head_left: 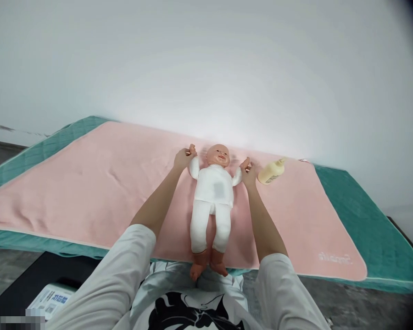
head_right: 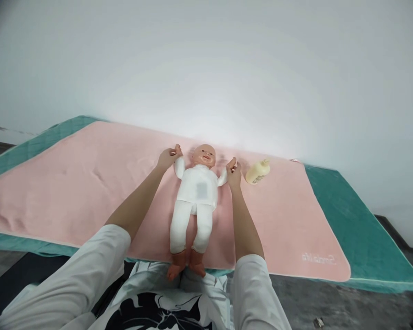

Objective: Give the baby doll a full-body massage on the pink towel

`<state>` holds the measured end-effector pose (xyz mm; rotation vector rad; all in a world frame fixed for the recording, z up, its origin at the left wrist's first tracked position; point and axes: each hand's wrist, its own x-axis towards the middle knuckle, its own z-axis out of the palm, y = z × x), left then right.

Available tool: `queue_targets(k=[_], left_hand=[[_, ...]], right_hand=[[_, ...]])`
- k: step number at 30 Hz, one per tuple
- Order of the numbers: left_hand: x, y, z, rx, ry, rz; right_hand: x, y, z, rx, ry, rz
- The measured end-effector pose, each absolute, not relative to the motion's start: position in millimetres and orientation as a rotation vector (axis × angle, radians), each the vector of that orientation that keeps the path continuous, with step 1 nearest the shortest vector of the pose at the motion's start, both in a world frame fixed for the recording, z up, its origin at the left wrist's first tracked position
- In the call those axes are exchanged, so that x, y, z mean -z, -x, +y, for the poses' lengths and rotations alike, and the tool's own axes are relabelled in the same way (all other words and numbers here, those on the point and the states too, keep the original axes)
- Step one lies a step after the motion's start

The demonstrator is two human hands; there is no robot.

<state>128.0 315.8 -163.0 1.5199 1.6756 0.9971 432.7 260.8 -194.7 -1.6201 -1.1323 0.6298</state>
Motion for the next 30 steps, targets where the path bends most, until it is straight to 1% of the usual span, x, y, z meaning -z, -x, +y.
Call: queue_targets(k=[4,7,9,13,18,22,24,27,30], left_hand=[[152.9,-111.8,290.3,-1.32,-1.368,1.338],[144.8,-102.2,258.8,-1.399,-1.325,1.138],[141.7,-97.5,233.8,-1.408,-1.264,1.09],[145.9,-87.4,187.7,-1.328,-1.299,1.132],[167.9,-71.0,160.3,-1.16,-1.377,1.145],[185.6,-61.1,156.1,-0.996,-1.605,1.174],[191.5,-59.3,154.6,-0.968,-1.596,1.195],[197.4,-59.4,151.3,-0.994,-1.546,1.192],[201.5,-60.6,148.1,-1.009,-1.746,1.18]], right_hand=[[186.7,-445.4,231.6,-0.643,1.499,-1.112],[182.3,-452.2,199.3,-0.64,1.374,-1.137],[183.4,-453.5,174.6,-0.643,1.338,-1.142],[196.0,-451.2,124.4,-0.618,1.293,-1.233],[217.7,-458.2,83.1,-0.518,1.508,-1.592],[227.4,-466.9,75.4,-0.399,1.406,-2.012],[228.9,-467.9,74.6,-0.345,1.355,-2.133],[229.4,-466.2,73.3,-0.285,1.339,-2.208],[229.9,-464.2,71.9,-0.267,1.364,-2.206]])
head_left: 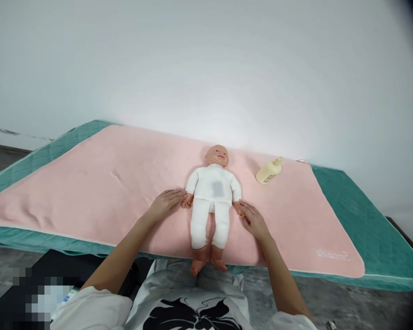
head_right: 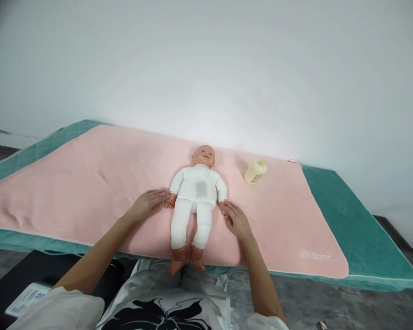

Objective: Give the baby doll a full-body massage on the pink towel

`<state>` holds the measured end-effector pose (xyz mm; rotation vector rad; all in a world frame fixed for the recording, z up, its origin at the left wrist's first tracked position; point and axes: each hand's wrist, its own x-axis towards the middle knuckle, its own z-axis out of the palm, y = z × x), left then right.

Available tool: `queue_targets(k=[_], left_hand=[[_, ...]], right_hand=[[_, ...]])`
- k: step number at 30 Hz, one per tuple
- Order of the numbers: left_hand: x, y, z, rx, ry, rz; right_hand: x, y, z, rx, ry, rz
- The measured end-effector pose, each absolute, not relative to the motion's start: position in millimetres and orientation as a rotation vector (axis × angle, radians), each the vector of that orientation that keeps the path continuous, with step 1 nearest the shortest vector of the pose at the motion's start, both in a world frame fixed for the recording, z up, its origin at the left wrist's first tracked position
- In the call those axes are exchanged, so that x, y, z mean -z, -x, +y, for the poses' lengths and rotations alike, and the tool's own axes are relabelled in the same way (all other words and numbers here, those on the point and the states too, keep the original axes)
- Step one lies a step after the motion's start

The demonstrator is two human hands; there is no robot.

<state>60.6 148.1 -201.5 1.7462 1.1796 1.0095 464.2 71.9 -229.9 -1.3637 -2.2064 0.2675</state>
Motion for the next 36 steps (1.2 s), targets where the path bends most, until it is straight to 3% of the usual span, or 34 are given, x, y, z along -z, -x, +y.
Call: queue_targets(k=[5,12,16,22,29,36], left_hand=[[207.4,-62.1,151.5,-1.011,-2.041,1.114],[210.2,-61.5,166.7,-1.068,-2.392,0.956],[194.9,-70.6,184.6,-1.199,-2.064,1.059],[167.5,-104.0,257.1,-1.433,-1.506,1.265],[171.8,-133.0,320.8,-1.078,-1.377,1.854],[178.8,-141.1,333.9,-0.651,-1.538,2.001]], right_hand=[[230.6,-464.1,71.2,-0.369,1.371,-2.082],[219.2,-450.9,93.3,-0.609,1.336,-1.505],[195.7,-438.3,138.5,-0.581,1.255,-1.328],[168.0,-431.7,232.7,-0.347,1.481,-1.117],[188.3,-424.0,293.7,-0.441,1.705,-1.188],[215.5,-429.3,296.6,-0.548,1.775,-1.265]])
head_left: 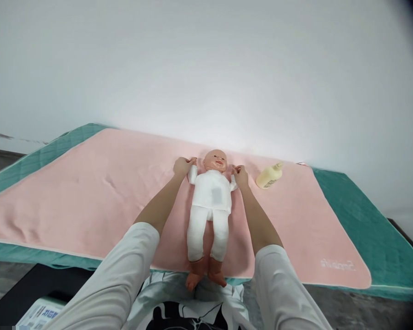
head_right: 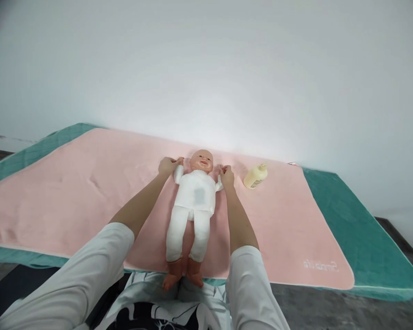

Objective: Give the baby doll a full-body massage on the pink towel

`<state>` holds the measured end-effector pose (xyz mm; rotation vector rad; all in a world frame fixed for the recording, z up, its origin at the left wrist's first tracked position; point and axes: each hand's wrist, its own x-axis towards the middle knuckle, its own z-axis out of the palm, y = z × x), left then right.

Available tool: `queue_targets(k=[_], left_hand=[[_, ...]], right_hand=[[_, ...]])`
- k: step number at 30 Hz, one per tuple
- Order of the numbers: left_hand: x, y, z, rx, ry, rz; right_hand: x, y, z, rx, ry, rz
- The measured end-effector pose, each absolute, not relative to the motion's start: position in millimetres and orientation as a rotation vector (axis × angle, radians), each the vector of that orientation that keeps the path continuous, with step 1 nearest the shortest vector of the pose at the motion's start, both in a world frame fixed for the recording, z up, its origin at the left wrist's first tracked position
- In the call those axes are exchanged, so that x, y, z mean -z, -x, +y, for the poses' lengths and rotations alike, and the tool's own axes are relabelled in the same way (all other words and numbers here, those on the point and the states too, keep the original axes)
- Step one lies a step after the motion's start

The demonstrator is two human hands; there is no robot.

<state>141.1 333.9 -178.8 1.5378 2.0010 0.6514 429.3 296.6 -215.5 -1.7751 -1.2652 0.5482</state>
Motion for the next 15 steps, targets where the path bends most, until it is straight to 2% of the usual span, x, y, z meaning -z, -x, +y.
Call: queue_targets(k=[10,15], left_hand=[[166.6,-140.0,329.4,-0.586,-1.586,1.966],[157.7,-134.3,317.4,-0.84,-1.59,1.831]], right_hand=[[226.3,-435.3,302.2,-0.586,1.719,-1.252],[209.0,-440.5,290.8,-0.549,1.626,-1.195]])
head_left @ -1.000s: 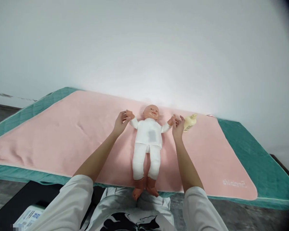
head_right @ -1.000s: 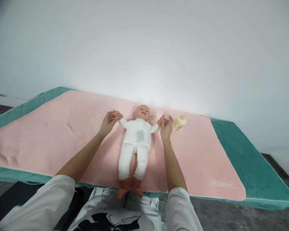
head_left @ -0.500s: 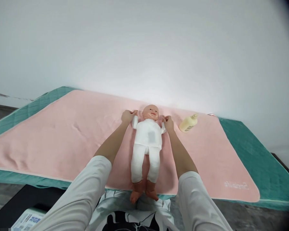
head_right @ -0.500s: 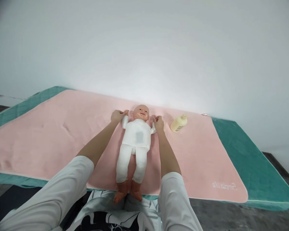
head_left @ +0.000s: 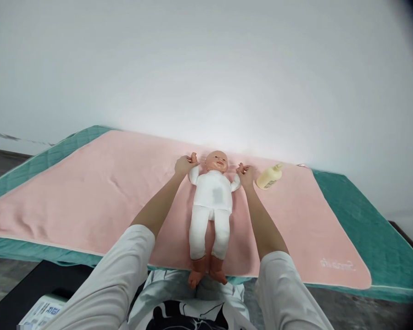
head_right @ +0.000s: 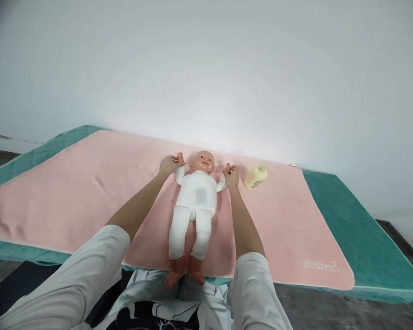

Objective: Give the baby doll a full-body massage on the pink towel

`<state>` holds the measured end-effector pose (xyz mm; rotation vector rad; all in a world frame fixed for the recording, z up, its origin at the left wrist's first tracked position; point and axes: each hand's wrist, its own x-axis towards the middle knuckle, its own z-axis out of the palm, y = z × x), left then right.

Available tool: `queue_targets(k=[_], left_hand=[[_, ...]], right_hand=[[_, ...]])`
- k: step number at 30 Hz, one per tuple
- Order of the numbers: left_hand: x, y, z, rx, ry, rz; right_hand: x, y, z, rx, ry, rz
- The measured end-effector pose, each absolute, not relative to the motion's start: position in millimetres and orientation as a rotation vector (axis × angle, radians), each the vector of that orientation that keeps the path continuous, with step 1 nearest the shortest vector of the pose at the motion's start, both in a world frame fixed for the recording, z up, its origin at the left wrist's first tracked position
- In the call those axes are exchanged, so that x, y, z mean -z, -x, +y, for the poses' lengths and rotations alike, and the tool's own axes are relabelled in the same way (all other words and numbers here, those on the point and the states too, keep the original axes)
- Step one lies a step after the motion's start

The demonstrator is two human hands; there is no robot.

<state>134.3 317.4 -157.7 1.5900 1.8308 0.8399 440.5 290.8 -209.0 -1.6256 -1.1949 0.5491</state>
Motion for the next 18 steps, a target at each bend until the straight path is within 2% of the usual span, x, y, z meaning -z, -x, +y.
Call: queue_targets(k=[7,10,14,18], left_hand=[[146.9,-115.2,267.1,-1.299,-1.715,1.362],[152.9,-103.8,233.4,-1.273,-1.858,1.292],[175.3,-90.4,199.0,-1.168,-2.072,1.329],[201.2,-77.3,182.0,-1.133,-2.423,1.089]], right_hand=[[179.4,-453.7,226.1,-0.64,1.309,-1.21],[181.4,-462.8,186.1,-0.731,1.268,-1.338],[196.9,-468.6,133.7,-0.648,1.336,-1.511],[218.0,-463.2,95.6,-0.647,1.465,-1.698]])
